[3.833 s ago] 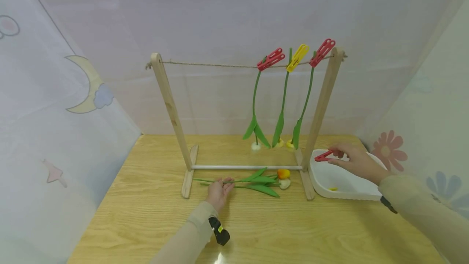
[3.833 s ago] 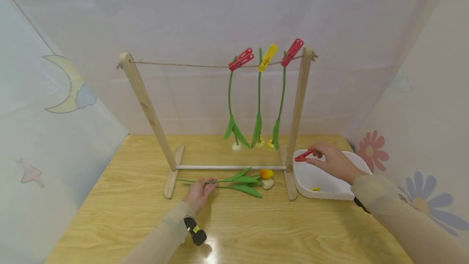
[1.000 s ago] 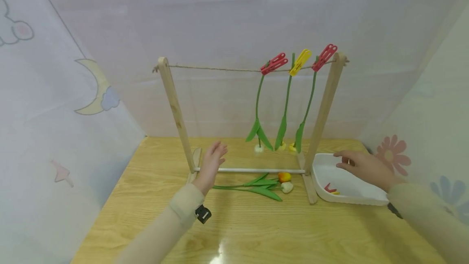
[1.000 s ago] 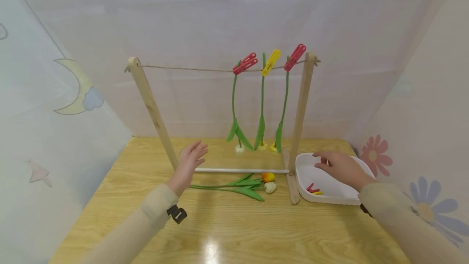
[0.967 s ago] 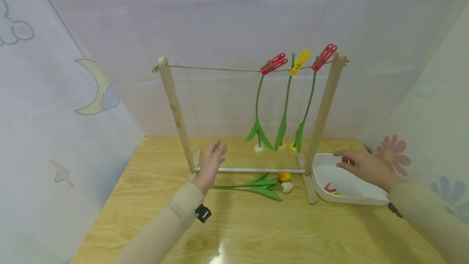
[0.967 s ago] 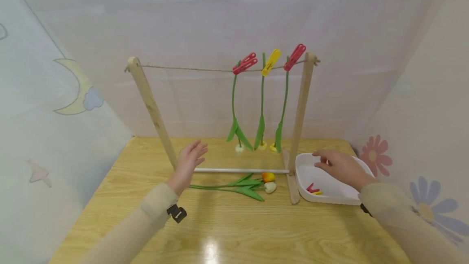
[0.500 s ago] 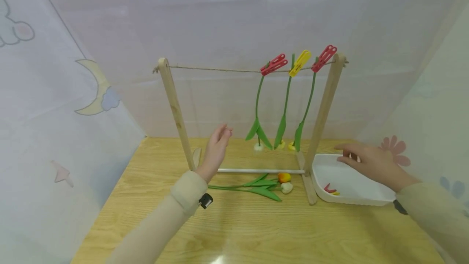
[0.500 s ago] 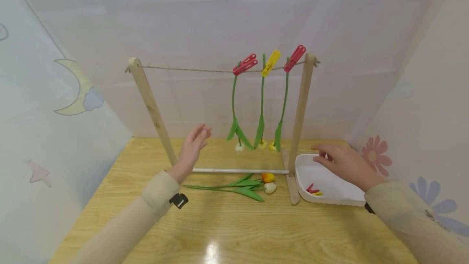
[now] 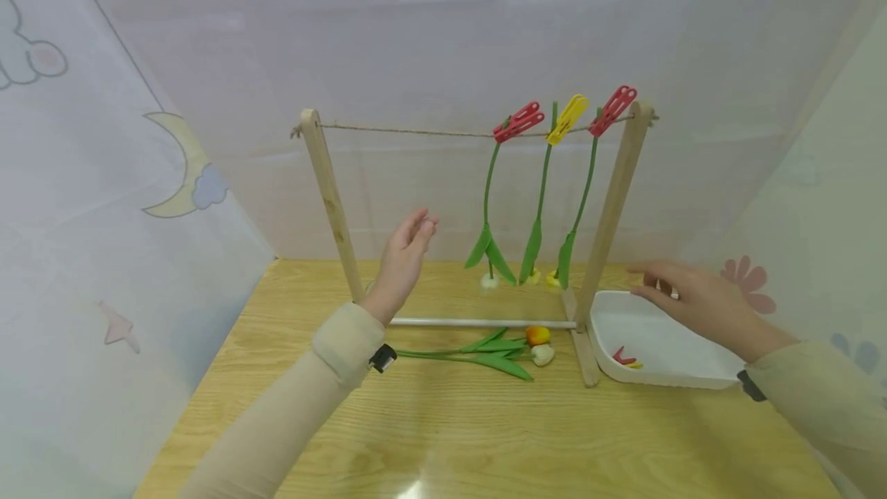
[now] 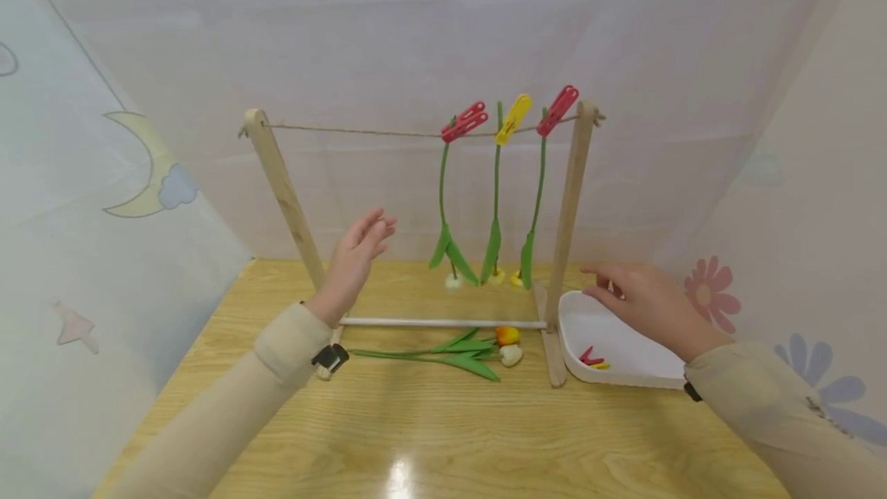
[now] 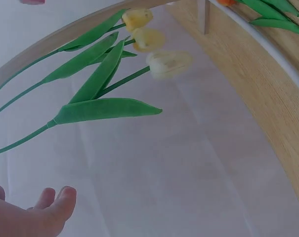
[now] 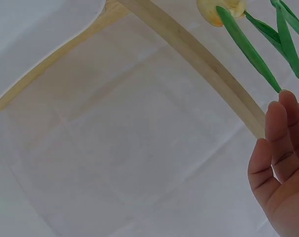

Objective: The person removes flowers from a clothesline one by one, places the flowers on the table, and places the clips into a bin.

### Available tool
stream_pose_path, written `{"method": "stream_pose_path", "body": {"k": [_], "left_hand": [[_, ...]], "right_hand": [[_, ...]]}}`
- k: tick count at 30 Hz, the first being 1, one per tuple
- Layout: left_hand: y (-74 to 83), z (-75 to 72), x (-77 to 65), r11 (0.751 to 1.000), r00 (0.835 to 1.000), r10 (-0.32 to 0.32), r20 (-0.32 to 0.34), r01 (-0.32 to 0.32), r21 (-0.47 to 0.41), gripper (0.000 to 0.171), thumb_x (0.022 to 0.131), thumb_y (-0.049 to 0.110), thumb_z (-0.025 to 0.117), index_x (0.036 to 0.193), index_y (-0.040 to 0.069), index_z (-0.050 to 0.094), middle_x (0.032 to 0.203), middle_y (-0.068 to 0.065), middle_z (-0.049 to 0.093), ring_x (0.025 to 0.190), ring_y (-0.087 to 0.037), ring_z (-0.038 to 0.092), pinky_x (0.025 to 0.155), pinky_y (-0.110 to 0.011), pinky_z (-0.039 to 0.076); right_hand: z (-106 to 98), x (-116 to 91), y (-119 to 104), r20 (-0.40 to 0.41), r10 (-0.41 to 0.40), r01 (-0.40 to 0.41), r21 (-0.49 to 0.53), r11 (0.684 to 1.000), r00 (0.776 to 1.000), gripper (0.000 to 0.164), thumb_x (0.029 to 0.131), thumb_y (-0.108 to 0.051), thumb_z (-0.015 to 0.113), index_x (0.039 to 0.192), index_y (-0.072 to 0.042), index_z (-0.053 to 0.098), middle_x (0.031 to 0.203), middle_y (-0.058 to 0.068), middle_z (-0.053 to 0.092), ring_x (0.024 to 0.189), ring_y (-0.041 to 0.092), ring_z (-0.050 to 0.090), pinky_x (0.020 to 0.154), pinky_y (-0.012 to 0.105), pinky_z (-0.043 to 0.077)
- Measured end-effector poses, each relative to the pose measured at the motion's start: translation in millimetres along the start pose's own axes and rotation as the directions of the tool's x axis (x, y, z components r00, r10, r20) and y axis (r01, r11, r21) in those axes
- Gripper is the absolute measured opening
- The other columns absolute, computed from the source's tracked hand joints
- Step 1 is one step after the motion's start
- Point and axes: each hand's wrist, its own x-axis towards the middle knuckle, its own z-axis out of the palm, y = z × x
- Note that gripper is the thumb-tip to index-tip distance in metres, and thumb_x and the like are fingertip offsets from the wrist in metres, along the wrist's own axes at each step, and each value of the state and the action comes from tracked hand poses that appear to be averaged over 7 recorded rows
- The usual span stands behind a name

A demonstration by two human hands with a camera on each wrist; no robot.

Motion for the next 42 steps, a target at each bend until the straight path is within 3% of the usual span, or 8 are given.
{"method": "stream_pose_path", "body": {"k": [9, 13, 16, 19, 27, 36, 39, 42], "left_hand": [[4.5, 11.5, 5.1, 0.999, 0.999, 0.034, 0.030, -0.034, 0.026, 0.046, 0.106, 0.017, 0.042, 0.146, -0.005, 0.034, 0.142, -0.021, 0.047, 0.135, -0.030, 0.041, 0.112, -0.038, 0.032], [5.7, 18.0, 8.6, 0.997, 0.997, 0.058, 0.050, -0.060, 0.041, 0.047, 0.106, 0.017, 0.043, 0.146, -0.005, 0.034, 0.142, -0.020, 0.048, 0.133, -0.030, 0.042, 0.111, -0.036, 0.034], [6.8, 22.6, 11.3, 0.995, 0.996, 0.072, 0.050, -0.076, 0.067, 0.047, 0.105, 0.017, 0.044, 0.146, -0.004, 0.034, 0.142, -0.019, 0.048, 0.132, -0.030, 0.044, 0.111, -0.036, 0.035], [8.7, 27.7, 13.2, 0.993, 0.995, 0.077, 0.057, -0.082, 0.085, 0.048, 0.105, 0.018, 0.044, 0.147, -0.003, 0.034, 0.142, -0.018, 0.048, 0.131, -0.029, 0.045, 0.110, -0.035, 0.035], [18.7, 41.4, 18.5, 0.989, 0.992, 0.113, 0.061, -0.119, 0.090, 0.049, 0.105, 0.016, 0.046, 0.147, -0.004, 0.032, 0.142, -0.021, 0.047, 0.132, -0.030, 0.044, 0.110, -0.033, 0.036], [19.4, 52.9, 29.0, 0.990, 0.995, 0.085, 0.047, -0.089, 0.107, 0.050, 0.104, 0.016, 0.048, 0.148, -0.001, 0.033, 0.141, -0.018, 0.049, 0.129, -0.028, 0.047, 0.107, -0.031, 0.039], [22.1, 56.4, 32.5, 0.989, 0.996, 0.071, 0.050, -0.076, 0.125, 0.049, 0.104, 0.017, 0.048, 0.149, 0.002, 0.033, 0.141, -0.016, 0.048, 0.129, -0.026, 0.047, 0.106, -0.030, 0.040], [25.1, 59.3, 37.0, 0.987, 0.996, 0.073, 0.047, -0.079, 0.143, 0.049, 0.104, 0.019, 0.048, 0.149, 0.003, 0.035, 0.140, -0.017, 0.049, 0.128, -0.025, 0.048, 0.105, -0.029, 0.041]], "right_hand": [[-9.5, 14.6, -12.4, -0.086, -0.018, 0.018, -0.011, 1.000, 0.996, 0.032, 0.077, -0.001, 0.079, 0.108, 0.000, 0.068, 0.087, 0.001, 0.067, 0.076, 0.012, 0.058, 0.064, 0.020, 0.047], [-12.3, 24.5, -19.4, -0.144, -0.065, 0.065, -0.006, 0.998, 0.987, 0.032, 0.093, -0.026, 0.067, 0.110, 0.000, 0.067, 0.102, 0.013, 0.068, 0.092, 0.029, 0.060, 0.083, 0.029, 0.045], [-13.5, 33.9, -25.6, -0.183, -0.119, 0.118, -0.016, 0.993, 0.976, 0.056, 0.099, -0.049, 0.046, 0.110, 0.002, 0.067, 0.104, 0.015, 0.066, 0.096, 0.033, 0.058, 0.087, 0.032, 0.043], [-13.8, 44.1, -31.5, -0.232, -0.193, 0.188, -0.046, 0.981, 0.953, 0.066, 0.100, -0.055, 0.037, 0.108, 0.004, 0.067, 0.100, 0.016, 0.066, 0.094, 0.034, 0.058, 0.082, 0.035, 0.042], [-21.7, 71.4, -46.2, -0.319, -0.315, 0.300, -0.094, 0.949, 0.894, 0.061, 0.103, -0.045, 0.041, 0.107, 0.011, 0.065, 0.100, 0.023, 0.065, 0.093, 0.040, 0.058, 0.080, 0.049, 0.044], [-39.6, 106.0, -66.2, -0.302, -0.368, 0.323, -0.191, 0.927, 0.879, 0.058, 0.104, -0.041, 0.043, 0.117, 0.013, 0.059, 0.114, 0.031, 0.058, 0.109, 0.048, 0.049, 0.097, 0.057, 0.037], [-44.3, 114.5, -67.5, -0.284, -0.375, 0.322, -0.217, 0.922, 0.883, 0.048, 0.099, -0.029, 0.060, 0.119, 0.014, 0.057, 0.118, 0.032, 0.056, 0.114, 0.049, 0.046, 0.102, 0.057, 0.034], [-48.1, 125.0, -68.6, -0.290, -0.383, 0.314, -0.256, 0.914, 0.877, 0.050, 0.084, -0.012, 0.076, 0.121, 0.014, 0.056, 0.121, 0.033, 0.055, 0.119, 0.051, 0.044, 0.103, 0.061, 0.032]]}}
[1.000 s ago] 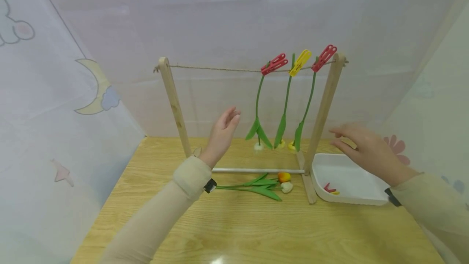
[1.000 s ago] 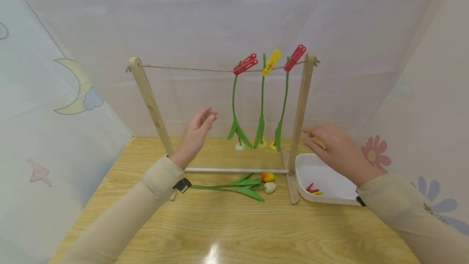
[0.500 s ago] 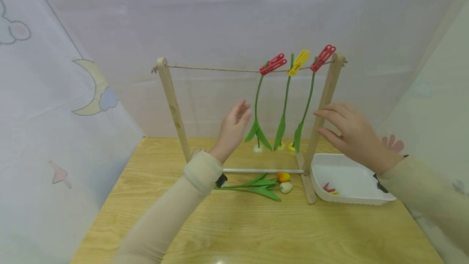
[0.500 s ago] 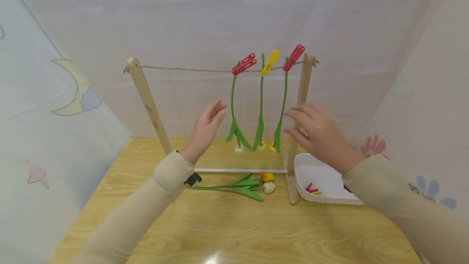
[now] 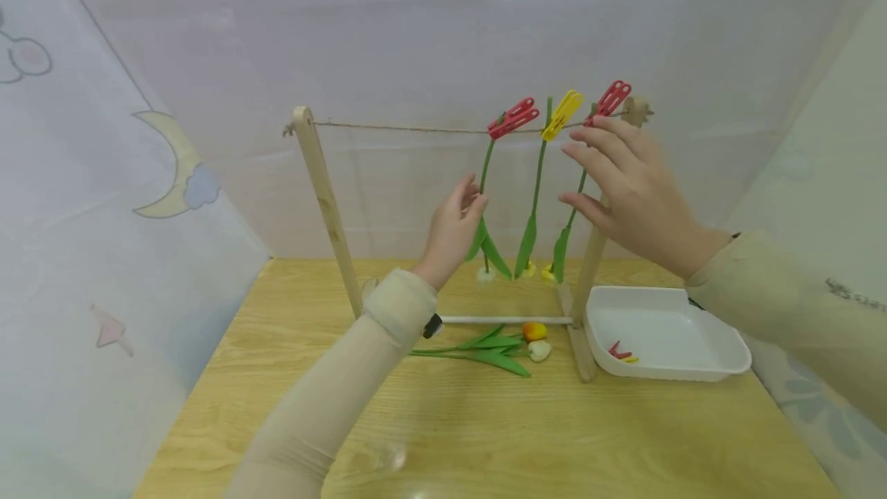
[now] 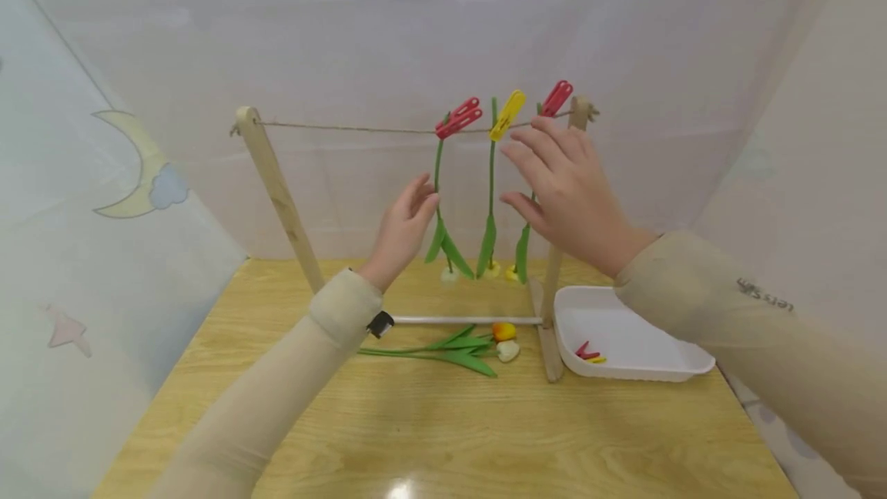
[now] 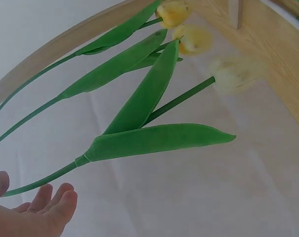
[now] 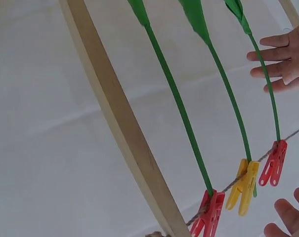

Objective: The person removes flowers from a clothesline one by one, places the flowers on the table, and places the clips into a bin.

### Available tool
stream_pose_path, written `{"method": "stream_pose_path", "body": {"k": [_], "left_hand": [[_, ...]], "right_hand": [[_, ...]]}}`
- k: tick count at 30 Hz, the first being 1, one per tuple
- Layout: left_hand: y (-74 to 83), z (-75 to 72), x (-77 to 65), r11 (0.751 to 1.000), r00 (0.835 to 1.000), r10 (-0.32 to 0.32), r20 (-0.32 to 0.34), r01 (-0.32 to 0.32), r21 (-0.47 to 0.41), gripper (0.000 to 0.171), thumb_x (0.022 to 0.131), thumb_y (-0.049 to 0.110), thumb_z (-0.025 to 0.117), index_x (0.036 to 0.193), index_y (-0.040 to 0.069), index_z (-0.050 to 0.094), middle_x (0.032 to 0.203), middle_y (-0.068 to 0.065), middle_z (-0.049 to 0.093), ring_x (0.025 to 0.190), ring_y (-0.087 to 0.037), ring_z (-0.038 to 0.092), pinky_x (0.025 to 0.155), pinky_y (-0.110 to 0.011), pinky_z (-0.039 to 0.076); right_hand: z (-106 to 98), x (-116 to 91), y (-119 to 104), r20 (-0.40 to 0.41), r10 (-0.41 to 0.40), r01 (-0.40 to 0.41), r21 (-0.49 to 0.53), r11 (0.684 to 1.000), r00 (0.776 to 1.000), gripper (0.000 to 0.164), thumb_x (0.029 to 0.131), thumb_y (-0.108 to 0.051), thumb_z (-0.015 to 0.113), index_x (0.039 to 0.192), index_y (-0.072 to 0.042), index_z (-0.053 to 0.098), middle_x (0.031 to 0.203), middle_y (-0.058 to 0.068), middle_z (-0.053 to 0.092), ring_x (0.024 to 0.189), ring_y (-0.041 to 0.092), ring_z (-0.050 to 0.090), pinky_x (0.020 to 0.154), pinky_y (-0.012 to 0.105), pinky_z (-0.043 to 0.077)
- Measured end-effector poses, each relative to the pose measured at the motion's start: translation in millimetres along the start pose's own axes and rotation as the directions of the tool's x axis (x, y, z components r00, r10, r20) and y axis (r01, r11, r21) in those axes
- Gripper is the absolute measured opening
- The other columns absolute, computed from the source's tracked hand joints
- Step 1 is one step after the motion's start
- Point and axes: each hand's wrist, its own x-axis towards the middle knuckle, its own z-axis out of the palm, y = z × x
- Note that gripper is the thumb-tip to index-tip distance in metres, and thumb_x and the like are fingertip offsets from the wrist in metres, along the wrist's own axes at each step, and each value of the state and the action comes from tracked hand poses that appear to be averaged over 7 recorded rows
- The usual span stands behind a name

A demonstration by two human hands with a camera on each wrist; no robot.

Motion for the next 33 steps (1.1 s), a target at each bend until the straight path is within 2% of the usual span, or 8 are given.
{"method": "stream_pose_path", "body": {"k": [3, 11, 19, 21, 23, 29, 31, 33], "left_hand": [[1.7, 1.8, 5.6, 1.000, 1.000, 0.019, -0.009, -0.019, 0.017, 0.048, 0.104, 0.017, 0.049, 0.148, 0.003, 0.036, 0.136, -0.018, 0.053, 0.126, -0.025, 0.050, 0.104, -0.029, 0.042], [6.0, 4.6, 11.7, 0.995, 0.997, 0.070, -0.027, -0.068, 0.066, 0.045, 0.104, 0.016, 0.048, 0.146, 0.002, 0.039, 0.129, -0.014, 0.059, 0.122, -0.024, 0.054, 0.101, -0.027, 0.044], [9.0, 6.0, 15.8, 0.992, 0.992, 0.113, -0.052, -0.110, 0.059, 0.035, 0.103, 0.015, 0.049, 0.133, -0.002, 0.052, 0.122, -0.017, 0.064, 0.115, -0.024, 0.059, 0.097, -0.026, 0.048], [8.9, 6.2, 16.5, 0.992, 0.992, 0.115, -0.060, -0.112, 0.054, 0.032, 0.102, 0.014, 0.050, 0.128, -0.003, 0.056, 0.121, -0.017, 0.064, 0.113, -0.024, 0.061, 0.096, -0.025, 0.048], [8.1, 6.0, 17.2, 0.994, 0.992, 0.106, -0.070, -0.103, 0.044, 0.030, 0.102, 0.013, 0.051, 0.126, -0.003, 0.058, 0.120, -0.016, 0.065, 0.113, -0.023, 0.061, 0.096, -0.024, 0.048], [7.0, 3.5, 18.7, 0.996, 0.993, 0.084, -0.084, -0.082, 0.027, 0.027, 0.102, 0.010, 0.051, 0.123, -0.003, 0.060, 0.115, -0.015, 0.068, 0.109, -0.020, 0.063, 0.095, -0.021, 0.048], [8.0, 2.8, 18.2, 0.997, 0.994, 0.077, -0.084, -0.076, 0.023, 0.026, 0.101, 0.009, 0.052, 0.123, -0.004, 0.061, 0.114, -0.015, 0.068, 0.107, -0.020, 0.064, 0.094, -0.021, 0.048], [8.5, 2.7, 17.9, 0.997, 0.994, 0.074, -0.084, -0.073, 0.024, 0.026, 0.101, 0.008, 0.052, 0.122, -0.004, 0.061, 0.112, -0.014, 0.069, 0.105, -0.020, 0.065, 0.094, -0.021, 0.049]], "right_hand": [[1.2, 13.2, 3.4, -0.011, 0.004, -0.004, -0.033, 0.999, 1.000, 0.058, 0.075, -0.005, 0.081, 0.124, 0.012, 0.054, 0.126, 0.032, 0.054, 0.126, 0.049, 0.040, 0.104, 0.065, 0.028], [2.5, 40.8, 9.0, 0.077, 0.009, -0.002, -0.092, 0.996, 0.997, 0.060, 0.084, -0.013, 0.077, 0.133, 0.010, 0.050, 0.133, 0.029, 0.052, 0.130, 0.046, 0.040, 0.104, 0.068, 0.027], [3.7, 66.1, 15.1, 0.184, 0.120, -0.095, -0.139, 0.986, 0.976, 0.052, 0.089, -0.021, 0.073, 0.130, 0.005, 0.054, 0.137, 0.025, 0.051, 0.136, 0.040, 0.035, 0.102, 0.077, 0.018], [4.0, 73.0, 19.0, 0.247, 0.151, -0.114, -0.159, 0.981, 0.957, 0.050, 0.091, -0.024, 0.070, 0.129, 0.004, 0.054, 0.138, 0.024, 0.049, 0.138, 0.040, 0.032, 0.100, 0.079, 0.015], [3.5, 79.9, 23.3, 0.332, 0.196, -0.145, -0.172, 0.974, 0.923, 0.049, 0.094, -0.027, 0.067, 0.131, 0.003, 0.054, 0.140, 0.024, 0.046, 0.140, 0.040, 0.027, 0.100, 0.080, 0.012], [1.2, 97.3, 35.9, 0.562, 0.291, -0.267, -0.127, 0.955, 0.774, 0.046, 0.101, -0.028, 0.054, 0.136, 0.003, 0.049, 0.149, 0.023, 0.036, 0.145, 0.038, 0.013, 0.101, 0.079, 0.000], [0.9, 100.5, 38.9, 0.590, 0.275, -0.282, -0.083, 0.956, 0.759, 0.043, 0.101, -0.026, 0.056, 0.132, 0.003, 0.053, 0.147, 0.024, 0.039, 0.144, 0.039, 0.015, 0.101, 0.079, -0.001], [1.2, 102.6, 40.7, 0.600, 0.243, -0.270, -0.046, 0.962, 0.763, 0.038, 0.099, -0.024, 0.059, 0.124, 0.004, 0.058, 0.142, 0.024, 0.045, 0.140, 0.041, 0.024, 0.103, 0.078, 0.006]]}}
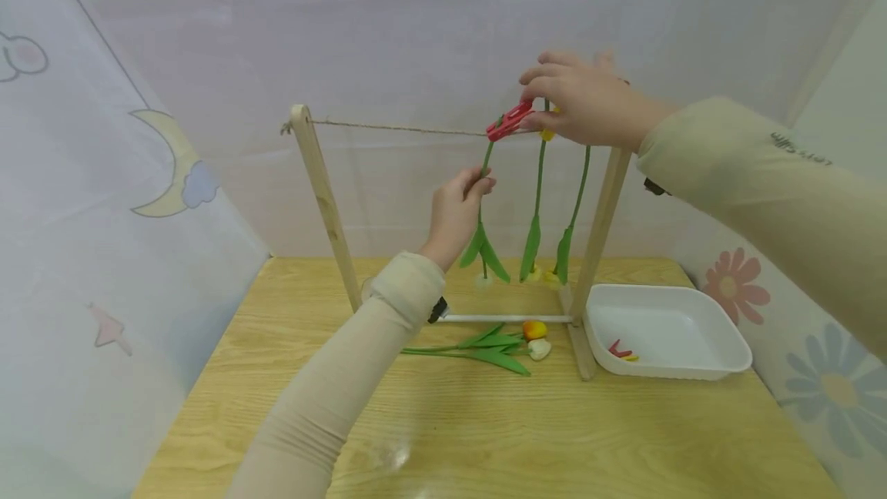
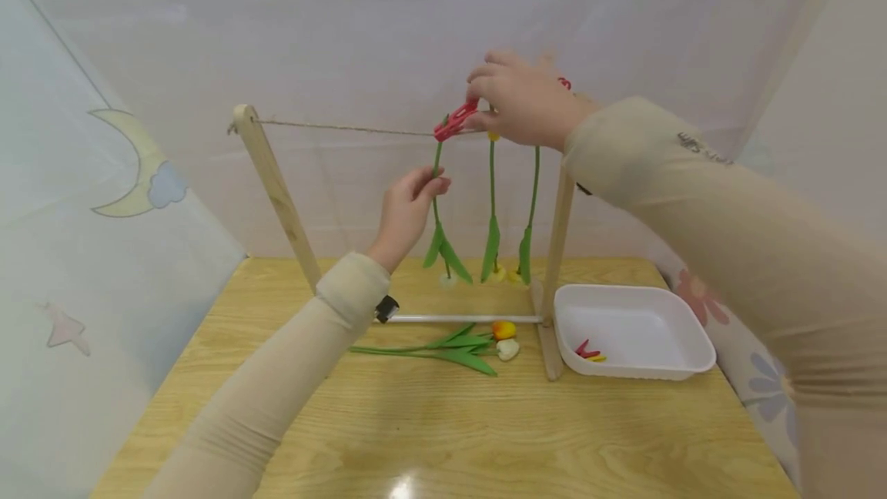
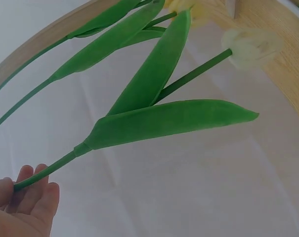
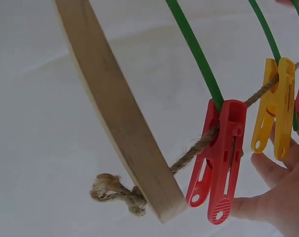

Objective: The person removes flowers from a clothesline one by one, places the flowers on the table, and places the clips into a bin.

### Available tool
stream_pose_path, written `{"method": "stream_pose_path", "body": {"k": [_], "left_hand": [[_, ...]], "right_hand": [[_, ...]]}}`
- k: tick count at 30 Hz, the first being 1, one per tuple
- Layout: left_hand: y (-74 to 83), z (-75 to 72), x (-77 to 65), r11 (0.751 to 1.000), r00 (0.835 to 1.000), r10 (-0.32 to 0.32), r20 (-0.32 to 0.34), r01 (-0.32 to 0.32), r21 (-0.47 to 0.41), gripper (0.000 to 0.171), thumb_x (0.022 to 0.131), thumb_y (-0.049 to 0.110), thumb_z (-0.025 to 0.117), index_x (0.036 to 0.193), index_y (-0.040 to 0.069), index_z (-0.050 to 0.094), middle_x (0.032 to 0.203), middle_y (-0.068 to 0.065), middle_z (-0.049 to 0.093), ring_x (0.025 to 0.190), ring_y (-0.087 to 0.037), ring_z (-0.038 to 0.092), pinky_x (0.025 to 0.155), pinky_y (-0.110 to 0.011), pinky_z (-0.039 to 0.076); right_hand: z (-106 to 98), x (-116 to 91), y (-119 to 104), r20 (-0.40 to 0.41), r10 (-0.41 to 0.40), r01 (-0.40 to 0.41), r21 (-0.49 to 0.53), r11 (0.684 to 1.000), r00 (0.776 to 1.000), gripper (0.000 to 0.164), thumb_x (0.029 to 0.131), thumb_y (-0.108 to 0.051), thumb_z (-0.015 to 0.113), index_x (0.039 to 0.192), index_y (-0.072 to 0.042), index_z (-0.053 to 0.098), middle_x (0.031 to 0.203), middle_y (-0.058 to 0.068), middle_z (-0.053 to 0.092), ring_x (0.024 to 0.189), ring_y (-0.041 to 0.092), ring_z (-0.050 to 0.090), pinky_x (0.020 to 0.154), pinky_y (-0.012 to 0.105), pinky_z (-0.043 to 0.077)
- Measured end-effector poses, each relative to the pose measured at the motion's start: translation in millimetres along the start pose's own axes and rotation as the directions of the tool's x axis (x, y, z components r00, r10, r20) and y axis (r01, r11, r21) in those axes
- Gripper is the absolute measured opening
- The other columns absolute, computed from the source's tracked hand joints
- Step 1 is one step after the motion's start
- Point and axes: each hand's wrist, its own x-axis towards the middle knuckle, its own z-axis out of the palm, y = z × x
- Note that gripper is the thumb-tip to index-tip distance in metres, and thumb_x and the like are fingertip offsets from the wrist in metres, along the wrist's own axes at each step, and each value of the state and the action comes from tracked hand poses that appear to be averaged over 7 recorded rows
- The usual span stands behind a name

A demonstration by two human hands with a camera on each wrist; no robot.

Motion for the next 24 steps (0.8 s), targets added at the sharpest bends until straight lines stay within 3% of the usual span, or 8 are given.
{"method": "stream_pose_path", "body": {"k": [5, 9, 13, 17, 24], "left_hand": [[-0.5, -0.4, -1.0, 1.000, 1.000, -0.011, 0.005, 0.011, -0.007, 0.024, 0.100, 0.007, 0.053, 0.120, -0.004, 0.062, 0.111, -0.017, 0.068, 0.103, -0.023, 0.065, 0.094, -0.022, 0.049], [-0.9, -0.2, -1.3, 1.000, 1.000, -0.021, 0.009, 0.021, -0.005, 0.024, 0.100, 0.007, 0.053, 0.119, -0.004, 0.062, 0.112, -0.017, 0.068, 0.103, -0.023, 0.065, 0.094, -0.023, 0.049], [-2.5, -1.1, -1.4, 1.000, 1.000, -0.024, 0.012, 0.024, -0.007, 0.024, 0.101, 0.008, 0.052, 0.120, -0.004, 0.062, 0.112, -0.016, 0.068, 0.103, -0.023, 0.065, 0.095, -0.023, 0.048], [-5.5, -3.4, -1.9, 0.999, 0.999, -0.031, 0.011, 0.031, -0.021, 0.024, 0.101, 0.008, 0.052, 0.119, -0.004, 0.062, 0.112, -0.017, 0.068, 0.103, -0.023, 0.065, 0.095, -0.024, 0.048], [-9.8, -9.5, -6.2, 1.000, 1.000, -0.018, -0.010, 0.018, -0.002, 0.022, 0.100, 0.008, 0.054, 0.116, -0.003, 0.064, 0.110, -0.014, 0.069, 0.102, -0.023, 0.065, 0.091, -0.023, 0.051]], "right_hand": [[-0.1, 2.4, -3.2, -0.033, -0.089, 0.090, 0.024, 0.996, 0.995, 0.027, 0.094, -0.018, 0.067, 0.107, 0.006, 0.065, 0.116, 0.023, 0.060, 0.111, 0.041, 0.049, 0.094, 0.064, 0.036], [1.7, 1.2, -5.2, -0.071, -0.124, 0.129, 0.071, 0.989, 0.990, 0.022, 0.092, -0.011, 0.069, 0.101, 0.008, 0.065, 0.101, 0.022, 0.063, 0.093, 0.038, 0.056, 0.081, 0.054, 0.046], [3.4, -0.5, -5.5, -0.134, -0.150, 0.164, 0.098, 0.982, 0.979, 0.015, 0.091, -0.005, 0.068, 0.096, 0.009, 0.066, 0.095, 0.021, 0.064, 0.083, 0.035, 0.058, 0.072, 0.050, 0.049], [2.0, -1.3, -5.7, -0.240, -0.186, 0.215, 0.098, 0.972, 0.953, 0.009, 0.089, 0.001, 0.068, 0.090, 0.009, 0.066, 0.089, 0.020, 0.064, 0.075, 0.031, 0.057, 0.067, 0.047, 0.047], [-3.8, -5.0, -4.3, -0.348, -0.171, 0.217, 0.097, 0.971, 0.922, 0.010, 0.087, 0.003, 0.070, 0.091, 0.011, 0.065, 0.092, 0.023, 0.064, 0.084, 0.036, 0.056, 0.075, 0.051, 0.049]]}}
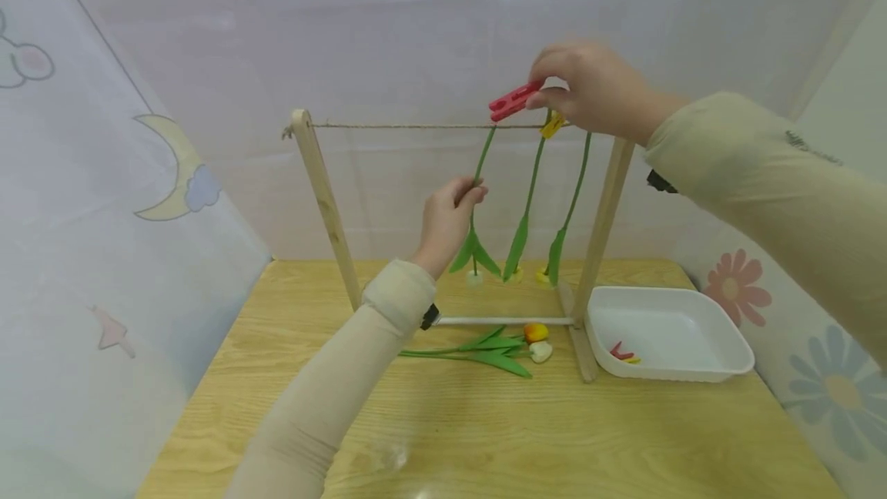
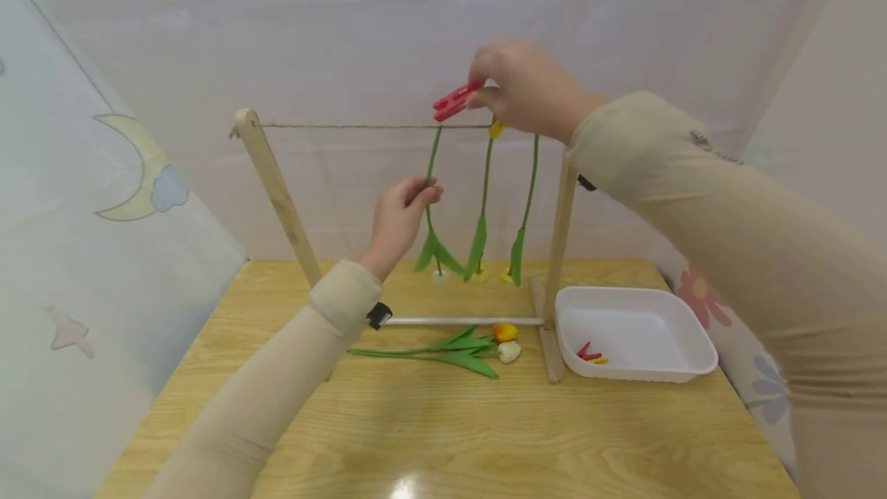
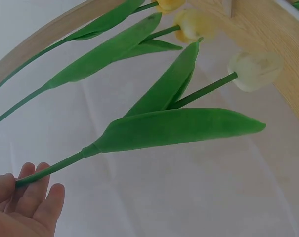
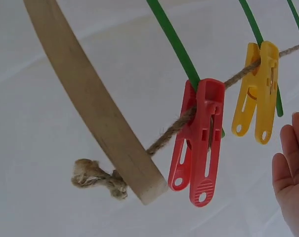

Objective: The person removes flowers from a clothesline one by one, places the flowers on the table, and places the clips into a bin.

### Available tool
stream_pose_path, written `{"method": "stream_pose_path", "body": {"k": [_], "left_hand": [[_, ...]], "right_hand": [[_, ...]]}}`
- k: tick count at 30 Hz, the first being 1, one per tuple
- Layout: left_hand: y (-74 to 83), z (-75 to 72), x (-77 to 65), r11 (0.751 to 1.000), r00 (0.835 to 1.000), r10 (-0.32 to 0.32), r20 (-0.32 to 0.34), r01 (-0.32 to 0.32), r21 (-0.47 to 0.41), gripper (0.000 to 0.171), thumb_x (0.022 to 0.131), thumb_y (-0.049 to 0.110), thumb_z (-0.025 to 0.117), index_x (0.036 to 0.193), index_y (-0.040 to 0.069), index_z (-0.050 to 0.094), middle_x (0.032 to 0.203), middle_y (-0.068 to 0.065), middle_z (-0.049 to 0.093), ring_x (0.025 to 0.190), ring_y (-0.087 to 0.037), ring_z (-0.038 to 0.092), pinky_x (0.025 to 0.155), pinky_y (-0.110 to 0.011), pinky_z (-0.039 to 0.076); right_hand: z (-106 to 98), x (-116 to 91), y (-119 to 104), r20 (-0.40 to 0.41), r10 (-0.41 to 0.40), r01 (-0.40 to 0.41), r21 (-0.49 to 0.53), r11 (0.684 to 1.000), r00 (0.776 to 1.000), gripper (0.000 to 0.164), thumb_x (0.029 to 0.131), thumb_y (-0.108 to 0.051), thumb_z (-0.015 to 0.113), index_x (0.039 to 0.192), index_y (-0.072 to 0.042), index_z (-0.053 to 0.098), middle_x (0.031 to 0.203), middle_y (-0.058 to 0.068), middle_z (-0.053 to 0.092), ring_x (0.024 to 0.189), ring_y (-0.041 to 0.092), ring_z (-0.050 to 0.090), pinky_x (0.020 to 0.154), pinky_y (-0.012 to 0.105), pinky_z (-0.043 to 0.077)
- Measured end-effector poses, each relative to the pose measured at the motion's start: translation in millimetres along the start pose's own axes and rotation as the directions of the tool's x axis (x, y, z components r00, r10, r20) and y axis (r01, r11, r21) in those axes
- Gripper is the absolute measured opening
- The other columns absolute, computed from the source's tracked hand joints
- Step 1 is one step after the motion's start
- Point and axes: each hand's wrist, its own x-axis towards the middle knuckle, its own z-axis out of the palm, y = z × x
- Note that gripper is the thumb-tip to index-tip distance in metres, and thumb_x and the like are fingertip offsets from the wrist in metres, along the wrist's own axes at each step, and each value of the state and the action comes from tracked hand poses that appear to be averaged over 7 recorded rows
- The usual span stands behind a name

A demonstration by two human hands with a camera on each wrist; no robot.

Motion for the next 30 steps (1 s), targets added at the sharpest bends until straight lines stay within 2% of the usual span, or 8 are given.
{"method": "stream_pose_path", "body": {"k": [8, 14, 18, 20, 25, 30], "left_hand": [[-2.6, -8.5, -5.9, 1.000, 1.000, -0.017, 0.006, 0.017, -0.025, 0.024, 0.099, 0.008, 0.055, 0.118, -0.004, 0.062, 0.112, -0.015, 0.068, 0.103, -0.026, 0.066, 0.093, -0.024, 0.050], [-6.3, -14.4, -11.3, 0.999, 0.999, -0.036, 0.002, 0.036, -0.019, 0.023, 0.100, 0.011, 0.055, 0.116, -0.003, 0.063, 0.111, -0.017, 0.068, 0.100, -0.023, 0.066, 0.094, -0.028, 0.050], [-7.7, -16.2, -14.2, 0.998, 0.999, -0.054, -0.006, 0.053, -0.035, 0.022, 0.099, 0.011, 0.056, 0.115, -0.003, 0.062, 0.107, -0.016, 0.069, 0.100, -0.023, 0.066, 0.094, -0.029, 0.050], [-8.5, -16.9, -15.3, 0.997, 0.998, -0.059, -0.012, 0.059, -0.040, 0.022, 0.099, 0.012, 0.057, 0.115, -0.003, 0.063, 0.106, -0.014, 0.070, 0.099, -0.023, 0.067, 0.094, -0.028, 0.051], [-10.7, -18.8, -18.2, 0.997, 0.999, -0.046, -0.015, 0.045, -0.061, 0.021, 0.098, 0.010, 0.058, 0.113, -0.005, 0.062, 0.106, -0.017, 0.069, 0.099, -0.024, 0.067, 0.092, -0.029, 0.052], [-13.6, -20.6, -21.3, 0.997, 0.999, -0.039, -0.022, 0.037, -0.065, 0.019, 0.098, 0.006, 0.057, 0.110, -0.007, 0.062, 0.104, -0.020, 0.069, 0.098, -0.027, 0.067, 0.088, -0.030, 0.054]], "right_hand": [[-3.7, -15.4, -1.6, -0.130, -0.062, 0.058, -0.040, 0.998, 0.990, 0.020, 0.081, 0.002, 0.076, 0.093, 0.014, 0.065, 0.096, 0.026, 0.064, 0.093, 0.041, 0.054, 0.084, 0.054, 0.044], [2.1, -32.1, -2.9, -0.209, -0.036, 0.036, -0.006, 0.999, 0.977, 0.032, 0.079, 0.000, 0.079, 0.103, 0.015, 0.064, 0.106, 0.028, 0.063, 0.103, 0.043, 0.051, 0.095, 0.054, 0.041], [4.9, -40.1, -3.2, -0.225, 0.010, -0.009, 0.006, 1.000, 0.974, 0.035, 0.078, -0.001, 0.079, 0.106, 0.015, 0.063, 0.109, 0.028, 0.061, 0.105, 0.042, 0.048, 0.093, 0.052, 0.041], [6.1, -42.8, -2.9, -0.229, 0.020, -0.019, 0.007, 1.000, 0.973, 0.036, 0.078, 0.000, 0.079, 0.107, 0.015, 0.063, 0.110, 0.027, 0.061, 0.103, 0.041, 0.047, 0.088, 0.051, 0.040], [11.3, -50.3, 1.5, -0.257, -0.036, 0.033, -0.017, 0.999, 0.966, 0.037, 0.078, -0.001, 0.080, 0.107, 0.015, 0.063, 0.107, 0.029, 0.061, 0.092, 0.042, 0.045, 0.076, 0.048, 0.036], [17.0, -60.7, 6.6, -0.274, -0.077, 0.075, -0.018, 0.997, 0.959, 0.037, 0.080, -0.004, 0.079, 0.107, 0.016, 0.062, 0.102, 0.031, 0.061, 0.089, 0.043, 0.045, 0.074, 0.045, 0.035]]}}
